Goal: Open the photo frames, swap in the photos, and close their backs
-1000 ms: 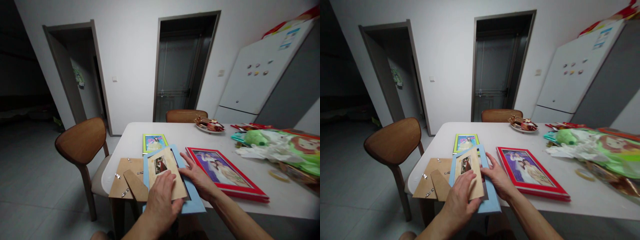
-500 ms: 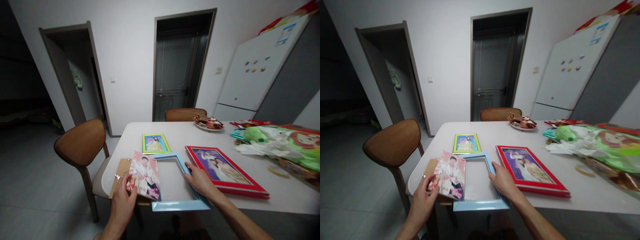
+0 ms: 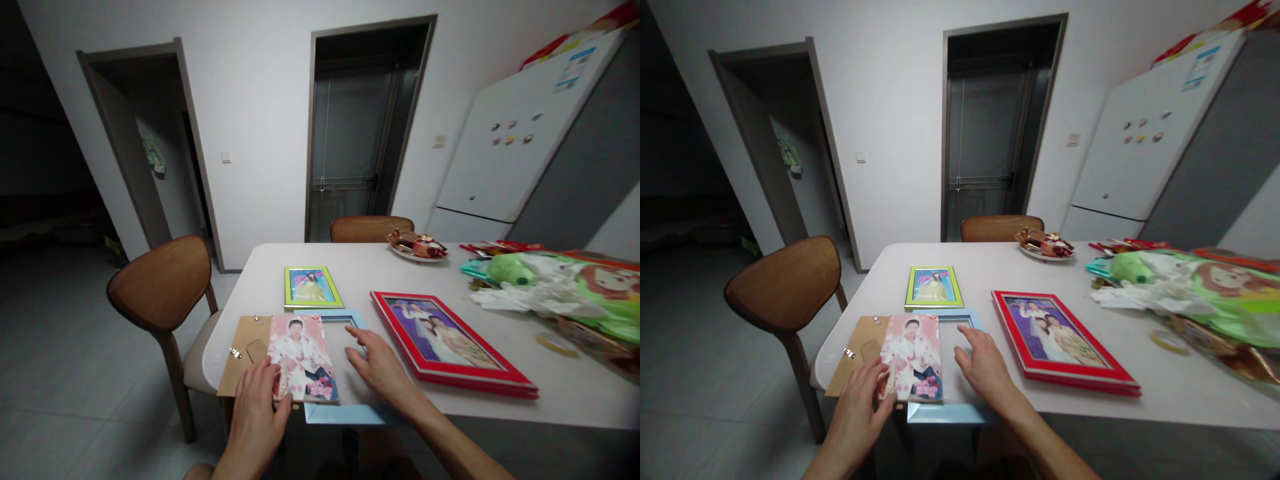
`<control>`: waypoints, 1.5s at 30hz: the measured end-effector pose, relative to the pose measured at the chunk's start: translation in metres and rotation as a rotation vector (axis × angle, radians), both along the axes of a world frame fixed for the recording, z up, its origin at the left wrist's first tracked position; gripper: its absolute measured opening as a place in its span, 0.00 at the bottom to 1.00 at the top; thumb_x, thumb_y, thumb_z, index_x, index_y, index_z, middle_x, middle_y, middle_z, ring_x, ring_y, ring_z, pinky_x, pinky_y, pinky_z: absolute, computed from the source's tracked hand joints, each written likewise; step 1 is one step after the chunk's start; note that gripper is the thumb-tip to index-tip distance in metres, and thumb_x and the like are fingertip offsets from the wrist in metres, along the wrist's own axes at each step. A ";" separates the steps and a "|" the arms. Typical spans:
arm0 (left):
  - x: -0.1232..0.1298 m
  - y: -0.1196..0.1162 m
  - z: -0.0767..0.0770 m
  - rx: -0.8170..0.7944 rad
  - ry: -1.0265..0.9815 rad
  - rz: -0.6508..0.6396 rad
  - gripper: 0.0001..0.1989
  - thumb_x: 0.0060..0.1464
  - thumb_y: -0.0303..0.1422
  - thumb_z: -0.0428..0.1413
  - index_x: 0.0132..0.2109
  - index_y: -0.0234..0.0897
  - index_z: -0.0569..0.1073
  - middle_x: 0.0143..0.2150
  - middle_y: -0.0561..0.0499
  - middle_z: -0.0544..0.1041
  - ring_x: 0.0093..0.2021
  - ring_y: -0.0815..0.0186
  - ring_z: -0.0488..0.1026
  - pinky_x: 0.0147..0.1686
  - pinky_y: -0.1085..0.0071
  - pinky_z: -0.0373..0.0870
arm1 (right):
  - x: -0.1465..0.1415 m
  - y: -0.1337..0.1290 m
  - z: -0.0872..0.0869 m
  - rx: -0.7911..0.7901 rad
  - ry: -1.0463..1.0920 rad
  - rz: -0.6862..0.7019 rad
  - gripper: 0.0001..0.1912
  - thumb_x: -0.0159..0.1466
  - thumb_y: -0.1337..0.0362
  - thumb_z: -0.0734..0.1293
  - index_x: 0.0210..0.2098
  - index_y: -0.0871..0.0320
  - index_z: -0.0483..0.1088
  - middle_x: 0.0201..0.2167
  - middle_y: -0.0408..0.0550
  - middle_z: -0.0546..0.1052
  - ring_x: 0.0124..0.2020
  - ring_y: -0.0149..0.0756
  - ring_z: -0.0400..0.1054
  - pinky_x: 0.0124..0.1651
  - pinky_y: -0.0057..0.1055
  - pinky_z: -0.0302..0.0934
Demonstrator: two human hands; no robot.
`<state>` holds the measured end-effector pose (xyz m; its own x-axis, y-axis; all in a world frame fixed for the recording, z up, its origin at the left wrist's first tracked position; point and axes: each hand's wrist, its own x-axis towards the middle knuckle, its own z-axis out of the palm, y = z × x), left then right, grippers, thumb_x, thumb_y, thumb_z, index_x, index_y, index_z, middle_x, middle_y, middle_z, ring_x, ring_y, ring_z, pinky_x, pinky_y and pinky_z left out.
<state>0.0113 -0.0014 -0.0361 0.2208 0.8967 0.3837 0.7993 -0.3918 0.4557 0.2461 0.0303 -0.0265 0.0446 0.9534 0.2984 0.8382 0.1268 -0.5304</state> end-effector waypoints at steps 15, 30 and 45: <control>0.044 0.012 0.030 -0.003 -0.769 -0.145 0.17 0.50 0.28 0.45 0.49 0.34 0.65 0.50 0.45 0.68 0.52 0.60 0.63 0.52 0.61 0.57 | -0.067 -0.006 0.049 -0.016 1.044 0.258 0.30 0.52 0.58 0.62 0.53 0.58 0.54 0.38 0.49 0.68 0.34 0.31 0.65 0.34 0.29 0.61; 0.052 0.000 0.010 -0.388 -0.933 -0.065 0.25 0.41 0.27 0.51 0.50 0.29 0.62 0.51 0.39 0.66 0.52 0.59 0.62 0.53 0.62 0.55 | 0.015 0.012 0.016 -0.255 0.893 -0.056 0.34 0.48 0.72 0.58 0.55 0.60 0.50 0.22 0.42 0.73 0.17 0.29 0.65 0.18 0.22 0.57; 0.054 -0.012 0.005 -0.181 -0.059 -0.308 0.15 0.45 0.24 0.49 0.42 0.31 0.68 0.52 0.40 0.66 0.56 0.56 0.56 0.54 0.56 0.55 | 0.009 0.020 -0.001 -0.052 -0.095 -0.078 0.19 0.55 0.63 0.58 0.43 0.64 0.66 0.41 0.57 0.71 0.43 0.40 0.63 0.46 0.33 0.53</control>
<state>0.0655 -0.0133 -0.0310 0.4739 0.8460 0.2445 0.6265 -0.5190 0.5815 0.2552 0.0505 -0.0278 0.0927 0.9624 0.2552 0.8914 0.0340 -0.4520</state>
